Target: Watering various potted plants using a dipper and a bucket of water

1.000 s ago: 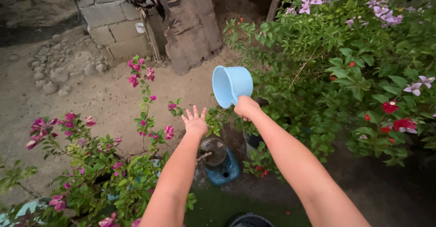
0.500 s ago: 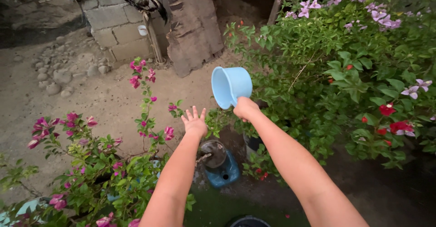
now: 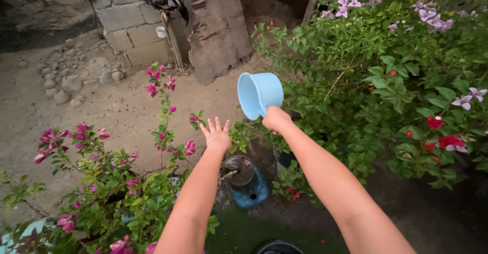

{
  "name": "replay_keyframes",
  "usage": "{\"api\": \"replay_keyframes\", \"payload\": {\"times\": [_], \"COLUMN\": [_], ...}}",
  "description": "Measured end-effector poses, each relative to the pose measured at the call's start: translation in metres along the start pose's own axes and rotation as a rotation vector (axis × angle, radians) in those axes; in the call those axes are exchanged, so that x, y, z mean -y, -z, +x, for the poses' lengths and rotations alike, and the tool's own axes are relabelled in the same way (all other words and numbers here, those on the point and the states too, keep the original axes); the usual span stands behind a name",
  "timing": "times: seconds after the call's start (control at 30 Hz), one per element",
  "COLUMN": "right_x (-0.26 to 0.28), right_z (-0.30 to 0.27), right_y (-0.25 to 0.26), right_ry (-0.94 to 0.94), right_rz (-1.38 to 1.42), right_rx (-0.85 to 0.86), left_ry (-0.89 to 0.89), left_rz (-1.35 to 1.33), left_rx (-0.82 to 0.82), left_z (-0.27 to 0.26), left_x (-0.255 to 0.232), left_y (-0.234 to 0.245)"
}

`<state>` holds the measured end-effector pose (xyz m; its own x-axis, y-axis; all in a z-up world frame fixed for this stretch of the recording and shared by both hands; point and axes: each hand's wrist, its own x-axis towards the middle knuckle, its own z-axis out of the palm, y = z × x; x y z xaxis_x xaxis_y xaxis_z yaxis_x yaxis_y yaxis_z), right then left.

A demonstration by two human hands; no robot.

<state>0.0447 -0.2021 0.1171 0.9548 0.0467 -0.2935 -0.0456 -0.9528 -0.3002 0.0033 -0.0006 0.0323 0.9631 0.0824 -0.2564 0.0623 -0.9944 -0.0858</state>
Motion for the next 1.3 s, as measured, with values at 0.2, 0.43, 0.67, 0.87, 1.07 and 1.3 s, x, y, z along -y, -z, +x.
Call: {"api": "replay_keyframes", "payload": {"times": [0.2, 0.43, 0.67, 0.87, 1.07, 1.3], "right_x": [0.005, 0.006, 0.008, 0.014, 0.025, 0.036], "right_z": [0.011, 0.000, 0.003, -0.003, -0.013, -0.034], "right_y": [-0.004, -0.001, -0.008, -0.010, -0.006, 0.005], "right_ry": [-0.036, 0.028, 0.070, 0.117, 0.128, 0.145], "right_rz": [-0.009, -0.019, 0.003, -0.017, -0.023, -0.041], "right_rx": [0.060, 0.025, 0.012, 0.011, 0.017, 0.004], "left_ry": [0.019, 0.007, -0.001, 0.015, 0.023, 0.024], "left_rz": [-0.059, -0.074, -0.097, -0.118, -0.120, -0.111], "left_rx": [-0.021, -0.026, -0.020, -0.028, -0.037, -0.050], "left_z": [-0.010, 0.000, 0.009, 0.020, 0.019, 0.021], "left_x": [0.003, 0.007, 0.008, 0.012, 0.018, 0.018], "left_y": [0.007, -0.004, -0.014, -0.027, -0.033, -0.036]}}
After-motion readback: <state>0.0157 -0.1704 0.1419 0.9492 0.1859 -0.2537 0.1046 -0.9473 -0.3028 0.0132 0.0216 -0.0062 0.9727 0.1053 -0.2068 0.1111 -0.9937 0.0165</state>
